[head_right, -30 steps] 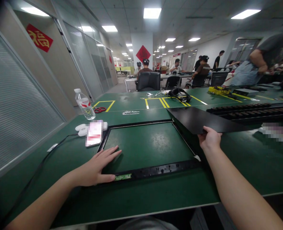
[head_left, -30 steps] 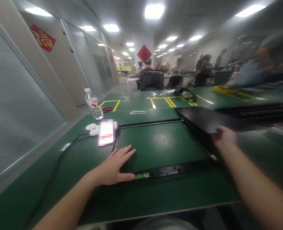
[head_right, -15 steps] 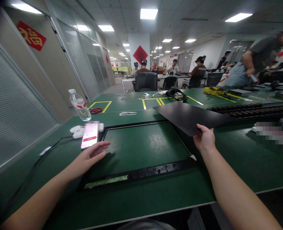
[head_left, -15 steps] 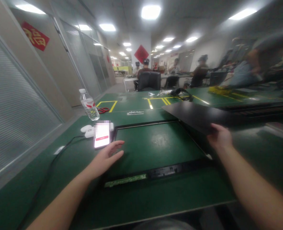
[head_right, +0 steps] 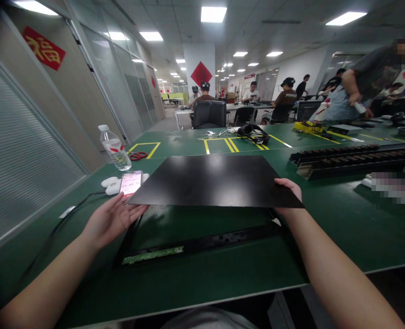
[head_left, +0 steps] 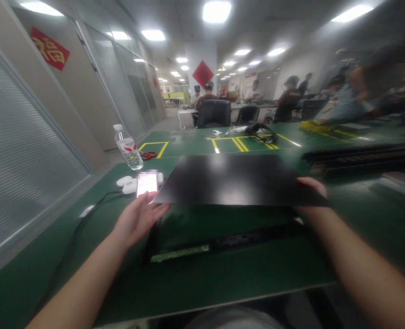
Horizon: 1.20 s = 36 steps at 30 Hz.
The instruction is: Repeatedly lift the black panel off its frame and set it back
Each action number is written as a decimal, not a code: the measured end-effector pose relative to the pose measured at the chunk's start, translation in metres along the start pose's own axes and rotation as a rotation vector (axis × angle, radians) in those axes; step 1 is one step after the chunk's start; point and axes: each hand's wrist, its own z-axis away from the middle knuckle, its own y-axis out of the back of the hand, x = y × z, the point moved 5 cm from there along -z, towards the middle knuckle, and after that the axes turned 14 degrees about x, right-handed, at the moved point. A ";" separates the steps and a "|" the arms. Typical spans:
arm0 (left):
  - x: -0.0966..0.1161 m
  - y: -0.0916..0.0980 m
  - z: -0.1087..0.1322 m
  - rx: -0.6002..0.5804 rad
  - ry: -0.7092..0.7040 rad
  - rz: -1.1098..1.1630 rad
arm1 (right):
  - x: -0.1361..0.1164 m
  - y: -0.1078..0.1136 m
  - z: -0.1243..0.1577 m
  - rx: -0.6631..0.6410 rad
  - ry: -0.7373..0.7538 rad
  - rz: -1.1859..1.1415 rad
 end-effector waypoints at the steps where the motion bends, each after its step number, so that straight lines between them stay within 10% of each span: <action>1: 0.000 0.001 0.000 -0.001 0.012 -0.006 | 0.002 0.000 0.002 -0.006 -0.068 0.008; 12: -0.007 0.012 -0.010 -0.138 0.032 -0.232 | 0.009 -0.016 0.021 -0.144 -0.418 0.119; 36: 0.024 0.024 -0.015 0.044 -0.337 -0.158 | 0.011 -0.021 0.015 -0.105 -0.248 0.032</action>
